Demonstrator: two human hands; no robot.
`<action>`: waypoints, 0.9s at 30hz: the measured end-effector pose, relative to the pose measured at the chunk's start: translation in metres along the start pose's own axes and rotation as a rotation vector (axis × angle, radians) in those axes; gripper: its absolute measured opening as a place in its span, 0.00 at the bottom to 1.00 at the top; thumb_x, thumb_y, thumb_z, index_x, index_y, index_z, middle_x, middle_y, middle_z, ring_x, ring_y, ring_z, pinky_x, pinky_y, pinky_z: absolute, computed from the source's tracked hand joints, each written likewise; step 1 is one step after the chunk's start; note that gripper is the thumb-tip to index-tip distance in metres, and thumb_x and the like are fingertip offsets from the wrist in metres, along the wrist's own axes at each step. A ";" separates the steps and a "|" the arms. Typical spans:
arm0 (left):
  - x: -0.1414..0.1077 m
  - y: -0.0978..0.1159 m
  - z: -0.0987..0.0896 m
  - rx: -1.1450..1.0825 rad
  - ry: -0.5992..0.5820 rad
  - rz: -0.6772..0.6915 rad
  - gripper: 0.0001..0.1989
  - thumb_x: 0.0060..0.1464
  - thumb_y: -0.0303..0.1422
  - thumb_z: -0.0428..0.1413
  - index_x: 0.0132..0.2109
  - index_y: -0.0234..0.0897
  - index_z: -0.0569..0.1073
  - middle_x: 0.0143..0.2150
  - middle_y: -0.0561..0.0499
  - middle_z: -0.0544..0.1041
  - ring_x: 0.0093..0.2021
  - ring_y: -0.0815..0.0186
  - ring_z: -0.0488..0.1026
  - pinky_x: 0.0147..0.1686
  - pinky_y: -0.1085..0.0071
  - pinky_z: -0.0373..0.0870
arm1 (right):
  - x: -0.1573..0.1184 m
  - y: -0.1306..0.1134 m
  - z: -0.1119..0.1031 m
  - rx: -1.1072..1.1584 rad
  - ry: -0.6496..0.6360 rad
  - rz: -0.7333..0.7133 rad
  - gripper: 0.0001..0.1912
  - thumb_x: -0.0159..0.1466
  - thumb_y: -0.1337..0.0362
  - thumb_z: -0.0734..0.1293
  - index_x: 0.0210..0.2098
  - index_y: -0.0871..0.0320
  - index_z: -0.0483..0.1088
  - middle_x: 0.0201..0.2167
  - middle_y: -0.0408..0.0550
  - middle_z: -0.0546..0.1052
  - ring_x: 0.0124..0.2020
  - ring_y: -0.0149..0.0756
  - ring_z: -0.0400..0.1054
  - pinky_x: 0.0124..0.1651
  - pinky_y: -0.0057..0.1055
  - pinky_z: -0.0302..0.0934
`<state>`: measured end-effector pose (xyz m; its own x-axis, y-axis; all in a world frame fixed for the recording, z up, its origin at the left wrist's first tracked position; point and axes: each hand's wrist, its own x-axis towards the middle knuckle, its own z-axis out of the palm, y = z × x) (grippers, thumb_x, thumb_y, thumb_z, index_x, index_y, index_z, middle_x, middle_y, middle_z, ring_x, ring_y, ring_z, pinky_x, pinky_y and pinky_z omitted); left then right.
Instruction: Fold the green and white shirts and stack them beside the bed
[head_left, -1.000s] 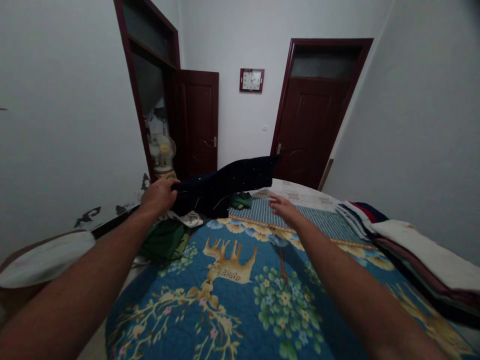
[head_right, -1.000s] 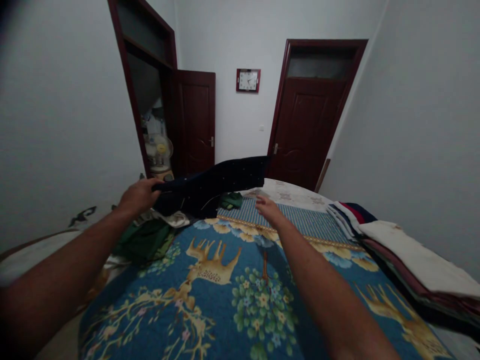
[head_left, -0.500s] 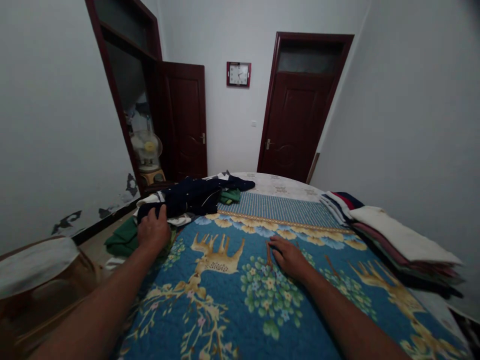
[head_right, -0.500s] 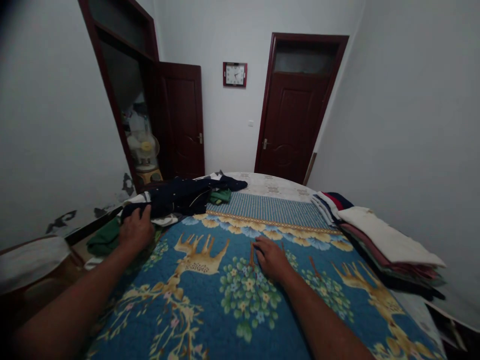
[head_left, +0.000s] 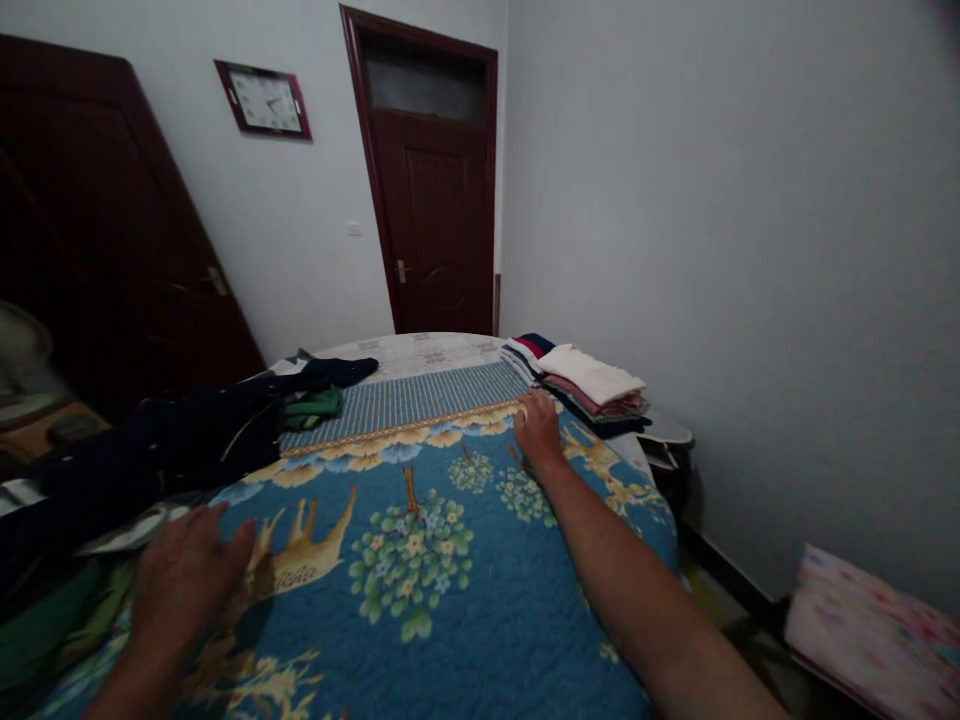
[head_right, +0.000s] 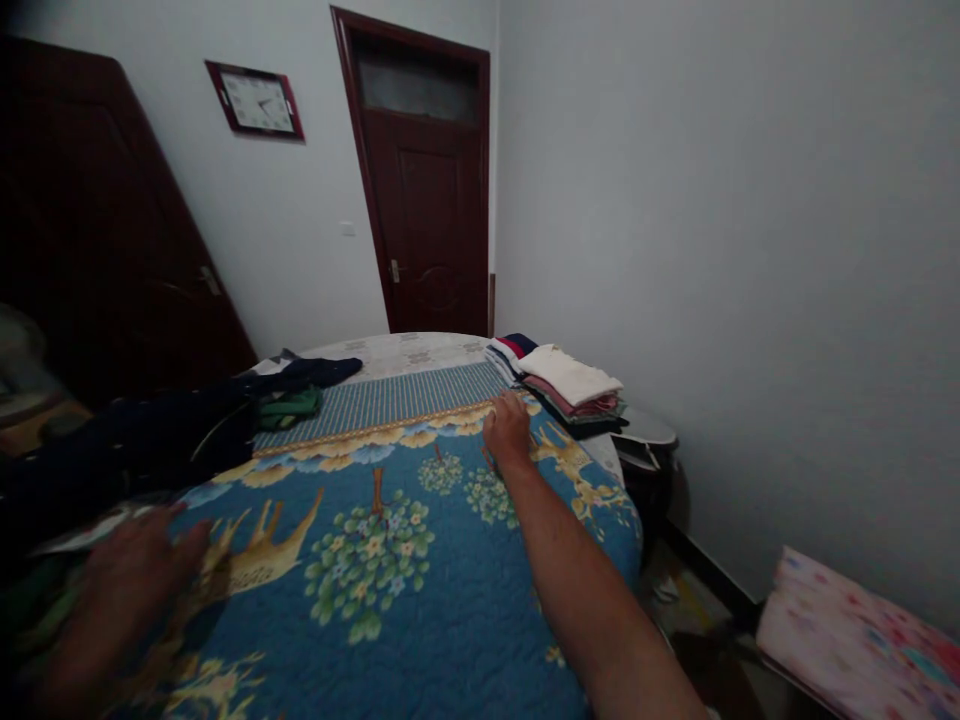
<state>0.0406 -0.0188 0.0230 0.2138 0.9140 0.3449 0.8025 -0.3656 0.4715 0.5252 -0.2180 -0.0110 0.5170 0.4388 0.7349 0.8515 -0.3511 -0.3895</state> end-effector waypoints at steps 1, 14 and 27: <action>0.000 0.015 0.008 -0.031 -0.045 -0.018 0.17 0.57 0.44 0.55 0.46 0.38 0.77 0.50 0.37 0.83 0.61 0.39 0.75 0.62 0.45 0.71 | 0.004 0.010 -0.006 -0.059 0.080 0.047 0.22 0.66 0.70 0.62 0.57 0.61 0.78 0.66 0.64 0.73 0.71 0.54 0.62 0.73 0.55 0.55; -0.048 0.074 0.079 -0.229 -0.189 0.122 0.21 0.57 0.48 0.54 0.46 0.44 0.85 0.47 0.43 0.87 0.48 0.48 0.84 0.50 0.57 0.78 | 0.007 0.116 -0.032 -0.247 0.372 0.399 0.22 0.66 0.69 0.61 0.56 0.60 0.78 0.63 0.66 0.72 0.65 0.57 0.64 0.66 0.57 0.59; -0.047 0.071 0.076 -0.249 -0.189 0.134 0.22 0.58 0.50 0.51 0.44 0.44 0.85 0.47 0.45 0.87 0.48 0.49 0.83 0.51 0.58 0.78 | 0.012 0.144 -0.021 -0.152 0.327 0.412 0.24 0.64 0.67 0.60 0.54 0.63 0.80 0.56 0.64 0.77 0.59 0.53 0.69 0.64 0.51 0.63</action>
<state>0.1303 -0.0744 -0.0211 0.4262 0.8630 0.2712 0.6045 -0.4948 0.6243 0.6524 -0.2807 -0.0472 0.7302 -0.0320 0.6825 0.5499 -0.5653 -0.6149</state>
